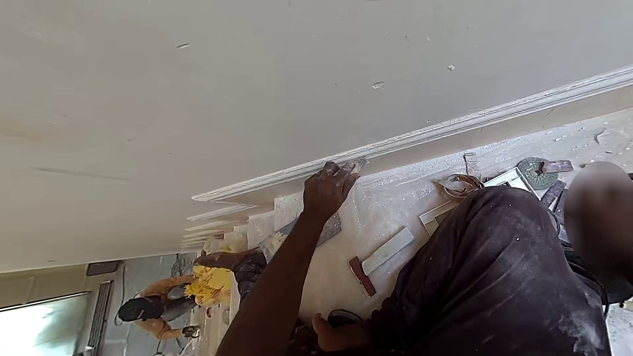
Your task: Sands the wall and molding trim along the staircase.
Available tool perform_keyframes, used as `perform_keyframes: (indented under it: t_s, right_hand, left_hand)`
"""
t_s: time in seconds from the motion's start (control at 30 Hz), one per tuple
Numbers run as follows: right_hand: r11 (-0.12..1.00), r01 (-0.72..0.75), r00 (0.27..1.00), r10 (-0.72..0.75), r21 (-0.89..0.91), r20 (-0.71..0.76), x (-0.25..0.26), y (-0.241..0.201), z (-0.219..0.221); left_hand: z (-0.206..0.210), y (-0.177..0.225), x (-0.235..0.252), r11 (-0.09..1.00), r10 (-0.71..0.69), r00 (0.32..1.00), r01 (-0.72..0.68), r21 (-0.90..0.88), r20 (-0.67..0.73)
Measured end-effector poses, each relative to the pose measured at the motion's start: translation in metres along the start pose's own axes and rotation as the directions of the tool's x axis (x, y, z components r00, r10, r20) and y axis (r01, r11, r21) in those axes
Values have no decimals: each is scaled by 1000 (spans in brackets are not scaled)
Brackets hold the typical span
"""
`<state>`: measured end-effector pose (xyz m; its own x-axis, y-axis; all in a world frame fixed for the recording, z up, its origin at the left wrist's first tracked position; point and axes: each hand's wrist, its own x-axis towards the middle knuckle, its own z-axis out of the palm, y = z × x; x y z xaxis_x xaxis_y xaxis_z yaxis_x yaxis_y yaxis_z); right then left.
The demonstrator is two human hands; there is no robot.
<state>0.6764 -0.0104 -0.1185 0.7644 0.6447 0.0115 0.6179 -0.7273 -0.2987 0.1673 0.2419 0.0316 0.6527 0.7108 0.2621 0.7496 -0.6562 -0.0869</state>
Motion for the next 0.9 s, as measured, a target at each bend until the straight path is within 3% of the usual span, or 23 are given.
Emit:
perform_keyframes:
  t_s: [0.07,0.2,0.27,0.53,0.7,0.9]
  right_hand:
    - [1000,-17,1000,17,11,-14,-1,-6,-3]
    - [1000,-19,999,18,-8,-26,-1,-11,-8]
    - [1000,-16,1000,16,-12,-23,-1,-10,-8]
    - [999,-44,999,44,10,-6,-1,-3,0]
    - [999,-41,999,41,16,-5,-2,-6,-5]
    - [998,-61,998,61,-6,-5,-1,0,5]
  left_hand:
    - [0,14,13,999,35,999,-35,-12,0]
    - [-6,90,72,997,56,987,-48,-55,148]
    - [-10,108,89,995,94,978,-89,-39,187]
    - [-17,8,21,995,98,991,-100,9,92]
    - [-16,24,43,981,181,980,-186,56,85]
    - [-18,-12,21,980,186,979,-190,52,81]
